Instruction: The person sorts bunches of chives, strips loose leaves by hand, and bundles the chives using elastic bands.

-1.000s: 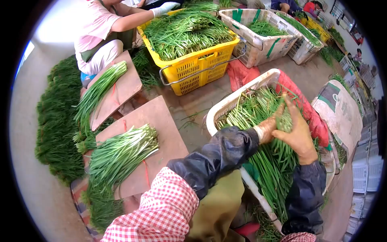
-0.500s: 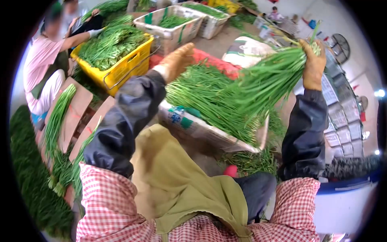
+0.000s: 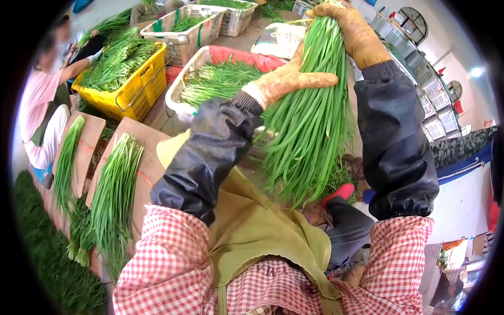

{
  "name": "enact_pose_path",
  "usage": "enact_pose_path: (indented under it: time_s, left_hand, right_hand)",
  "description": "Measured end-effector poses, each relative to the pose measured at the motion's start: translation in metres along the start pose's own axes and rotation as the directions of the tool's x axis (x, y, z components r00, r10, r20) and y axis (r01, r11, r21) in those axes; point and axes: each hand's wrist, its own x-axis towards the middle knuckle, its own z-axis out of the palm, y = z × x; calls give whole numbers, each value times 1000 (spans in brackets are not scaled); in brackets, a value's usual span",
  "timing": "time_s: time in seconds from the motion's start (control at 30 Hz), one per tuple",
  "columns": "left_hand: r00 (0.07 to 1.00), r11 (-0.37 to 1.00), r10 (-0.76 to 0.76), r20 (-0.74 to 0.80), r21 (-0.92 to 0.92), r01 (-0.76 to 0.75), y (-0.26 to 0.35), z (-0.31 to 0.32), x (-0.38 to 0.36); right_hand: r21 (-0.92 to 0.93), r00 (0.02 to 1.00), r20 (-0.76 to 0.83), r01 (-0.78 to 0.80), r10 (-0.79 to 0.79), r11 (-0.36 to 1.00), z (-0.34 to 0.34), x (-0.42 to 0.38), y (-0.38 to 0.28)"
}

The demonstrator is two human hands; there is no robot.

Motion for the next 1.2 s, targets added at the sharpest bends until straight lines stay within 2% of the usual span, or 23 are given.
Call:
enact_pose_path:
  time_s: [0.03,0.1,0.17,0.23,0.33,0.37,0.43,0.47,0.5,0.53,0.57,0.63,0.67,0.7,0.77,0.8,0.83,0.9,0.97,1.03,1.1,1.17,1.2]
  left_hand:
    - [998,988,3,-60,-152,-12,-21,5,0]
    - [987,884,-139,-79,-458,88,-43,15,-3]
    - [973,877,-135,-188,-479,29,-60,23,-5]
    - [930,882,-139,-342,-469,-41,-77,24,-4]
    - [930,843,-189,-315,-537,-11,-93,4,9]
    - [922,861,-177,-343,-508,-24,-93,-2,12]
    - [909,911,-144,-391,-412,-34,-93,-8,16]
    - [909,914,-148,-389,-405,-24,-96,-11,17]
    - [892,969,-42,-449,-234,-72,-100,-13,18]
    - [870,992,74,-488,-53,-115,-103,-15,18]
    - [871,993,73,-485,-43,-107,-107,-13,18]
    - [817,995,70,-572,-14,-95,-114,-9,18]
    - [822,994,84,-563,-4,-105,-115,-5,17]
    - [792,990,141,-594,82,-115,-118,-1,17]
    - [795,995,92,-600,29,-93,-125,-1,15]
    - [798,995,91,-596,31,-90,-118,2,14]
    - [801,998,45,-597,-1,-57,-112,5,11]
    - [795,999,0,-607,-39,-29,-99,4,5]
    - [814,983,-160,-559,-163,82,-90,-1,2]
    - [809,975,-206,-550,-190,119,-92,-2,2]
    - [803,915,-339,-491,-370,160,-94,6,-3]
    - [797,882,-369,-478,-449,139,-109,25,-10]
    - [815,832,-392,-426,-543,116,-115,40,-14]
  right_hand:
    - [142,994,46,-109,103,984,-9,1,11]
    - [216,974,118,-214,192,953,-22,5,47]
    - [286,943,202,-316,266,905,-16,-10,65]
    - [377,994,48,-111,101,920,17,-54,50]
    - [404,998,-36,-38,57,914,-6,-86,129]
    - [379,997,-73,-6,37,926,-11,-98,142]
    - [292,937,6,-336,349,896,-9,-137,135]
    - [391,913,29,-386,408,835,-2,-155,143]
    - [485,885,58,-429,461,762,6,-174,159]
    - [440,860,31,-469,509,766,10,-193,180]
    - [395,832,3,-510,554,764,15,-209,193]
    - [427,816,-60,-500,575,754,46,-231,186]
    - [508,865,-52,-407,499,759,61,-235,165]
    - [615,861,-64,-364,505,699,76,-238,176]
    - [593,832,-101,-390,546,705,99,-251,187]
    - [603,852,-186,-294,489,741,109,-254,192]
    - [604,851,-186,-295,491,740,112,-260,198]
    - [607,845,-83,-377,528,699,116,-268,201]
    - [590,800,-50,-459,598,664,112,-278,196]
    - [674,769,219,-564,600,477,92,-293,188]
    - [718,805,231,-520,547,462,77,-302,169]
    - [448,656,156,-713,738,539,50,-315,142]
    - [433,645,137,-722,752,540,33,-332,141]
